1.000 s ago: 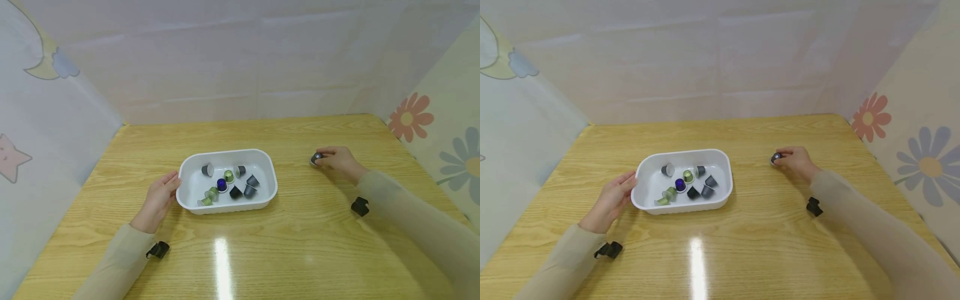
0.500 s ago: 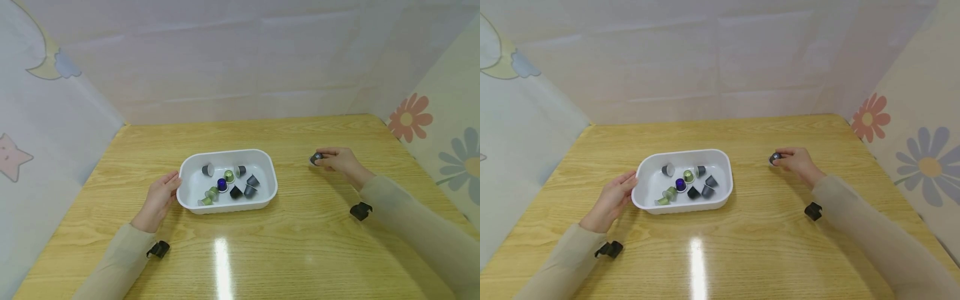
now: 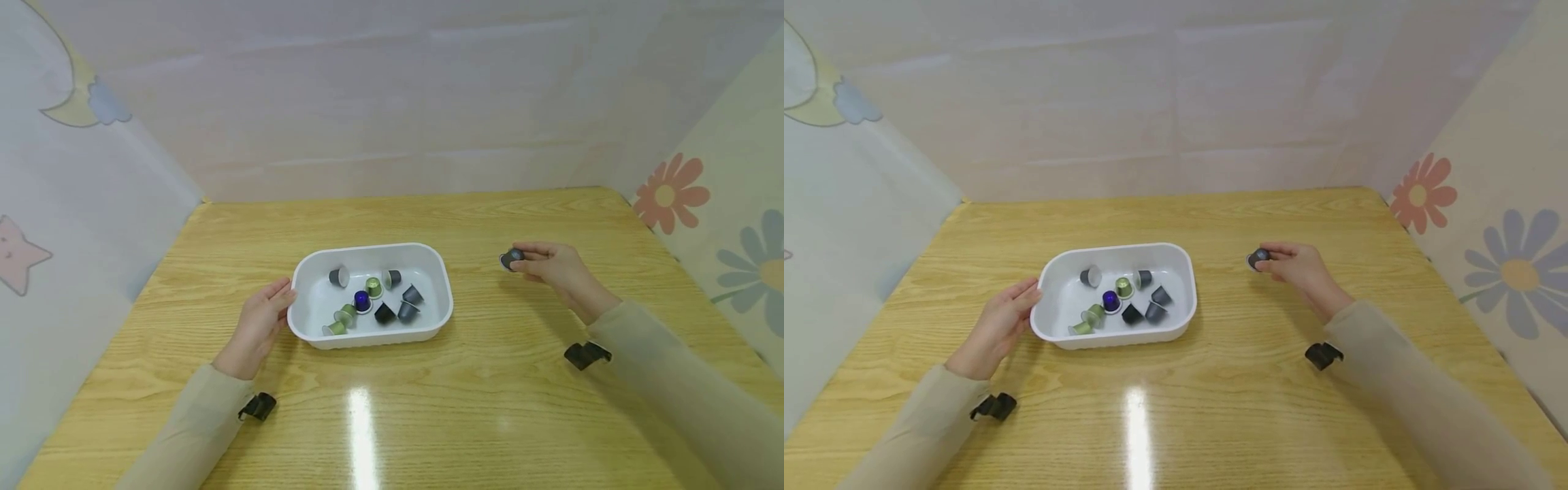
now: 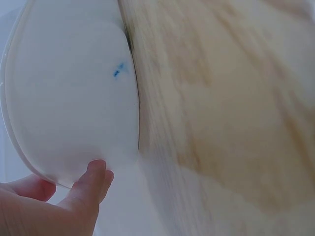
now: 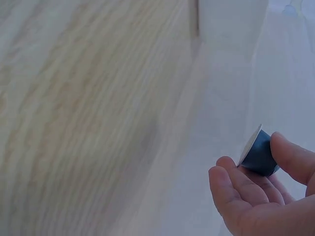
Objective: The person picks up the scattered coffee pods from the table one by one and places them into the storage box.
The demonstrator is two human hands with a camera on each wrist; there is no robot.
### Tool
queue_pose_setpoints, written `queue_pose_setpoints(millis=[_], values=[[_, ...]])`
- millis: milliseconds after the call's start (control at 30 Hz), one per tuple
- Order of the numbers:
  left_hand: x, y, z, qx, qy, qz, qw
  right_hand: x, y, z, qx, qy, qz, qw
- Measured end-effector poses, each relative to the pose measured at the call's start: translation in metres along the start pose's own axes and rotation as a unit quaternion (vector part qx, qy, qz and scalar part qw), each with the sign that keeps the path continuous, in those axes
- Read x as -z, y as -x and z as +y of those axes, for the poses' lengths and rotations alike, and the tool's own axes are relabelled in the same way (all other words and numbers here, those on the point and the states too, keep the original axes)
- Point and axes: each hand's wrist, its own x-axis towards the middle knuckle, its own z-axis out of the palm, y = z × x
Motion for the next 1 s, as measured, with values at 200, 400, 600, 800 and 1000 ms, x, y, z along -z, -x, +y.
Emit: queue_pose_setpoints(millis=[200, 400, 600, 800, 1000], values=[[0.0, 0.0, 0.0, 0.0, 0.001, -0.001, 1.0, -0.006, 0.007, -0.011, 0.019, -0.015, 0.005, 0.9997], [0.0, 0.0, 0.0, 0.001, 0.0, -0.002, 1.0, -0.009, 0.011, -0.017, 0.031, -0.023, 0.009, 0.9992], [0.001, 0.001, 0.0, 0.003, 0.0, 0.001, 1.0, -0.012, 0.011, -0.023, 0.035, -0.045, 0.013, 0.9983], [0.001, 0.001, 0.0, 0.001, 0.003, -0.001, 1.0, -0.022, 0.011, -0.03, 0.042, -0.048, 0.01, 0.998], [0.001, 0.0, 0.0, -0.003, -0.001, -0.006, 1.0, -0.034, 0.01, -0.034, 0.039, -0.053, 0.008, 0.9978]])
